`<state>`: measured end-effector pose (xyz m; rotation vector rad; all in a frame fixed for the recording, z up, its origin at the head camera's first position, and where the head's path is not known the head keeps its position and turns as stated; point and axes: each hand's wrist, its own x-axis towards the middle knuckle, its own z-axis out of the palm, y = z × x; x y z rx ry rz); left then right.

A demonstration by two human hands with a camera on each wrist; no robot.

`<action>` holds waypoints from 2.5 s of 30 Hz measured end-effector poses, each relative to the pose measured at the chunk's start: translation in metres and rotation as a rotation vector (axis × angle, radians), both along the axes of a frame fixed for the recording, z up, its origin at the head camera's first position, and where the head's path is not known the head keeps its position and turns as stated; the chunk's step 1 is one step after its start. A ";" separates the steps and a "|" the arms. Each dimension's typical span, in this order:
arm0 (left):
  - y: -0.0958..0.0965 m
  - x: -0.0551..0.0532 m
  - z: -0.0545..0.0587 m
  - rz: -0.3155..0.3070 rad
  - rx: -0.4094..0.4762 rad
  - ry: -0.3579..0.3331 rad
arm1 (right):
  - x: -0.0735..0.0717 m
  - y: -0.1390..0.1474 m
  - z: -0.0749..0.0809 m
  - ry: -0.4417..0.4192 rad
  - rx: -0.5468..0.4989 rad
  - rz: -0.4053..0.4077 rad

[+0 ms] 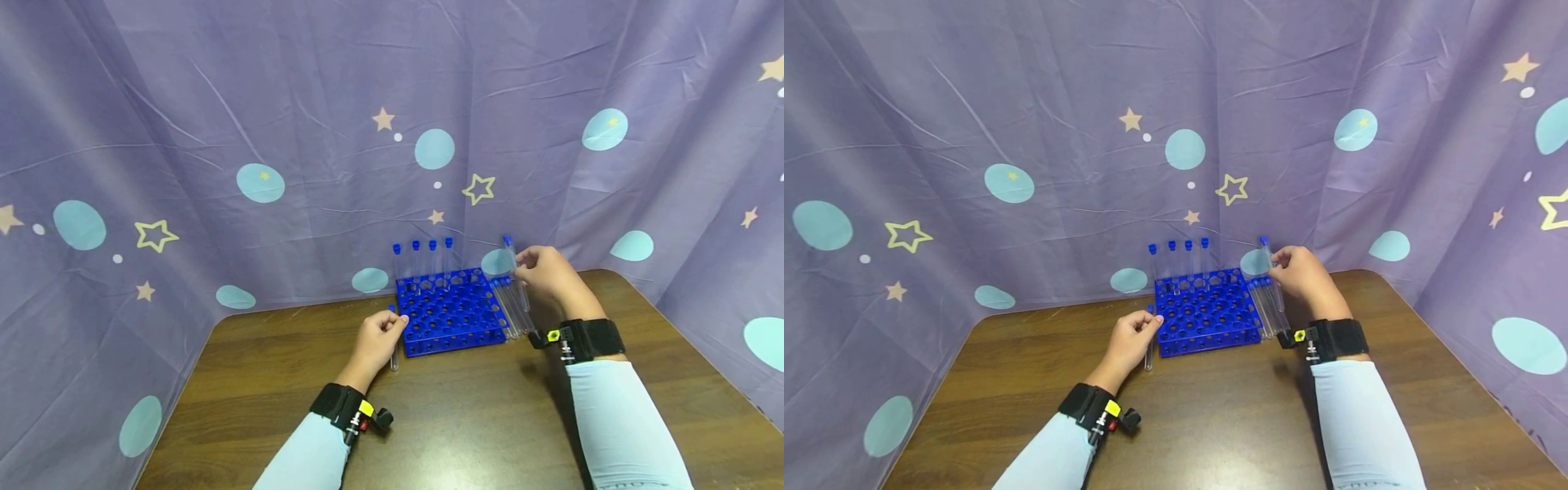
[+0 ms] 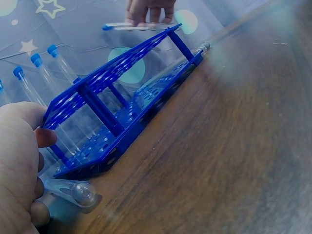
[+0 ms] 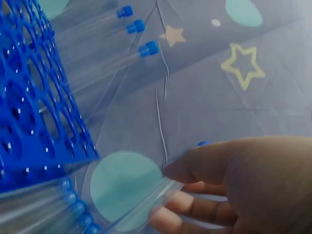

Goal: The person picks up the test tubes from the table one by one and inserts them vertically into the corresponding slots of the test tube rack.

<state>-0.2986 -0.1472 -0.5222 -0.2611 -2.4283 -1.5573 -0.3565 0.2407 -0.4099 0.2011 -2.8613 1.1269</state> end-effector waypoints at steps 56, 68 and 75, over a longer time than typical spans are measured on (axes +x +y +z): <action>0.000 0.000 -0.003 -0.003 -0.002 0.004 | -0.038 -0.102 -0.022 0.364 -0.061 -0.052; 0.000 -0.001 -0.002 -0.012 0.008 0.006 | -0.043 -0.100 -0.035 0.272 0.005 -0.043; 0.002 -0.001 -0.001 -0.002 0.017 0.007 | -0.043 -0.100 -0.037 0.272 0.014 -0.039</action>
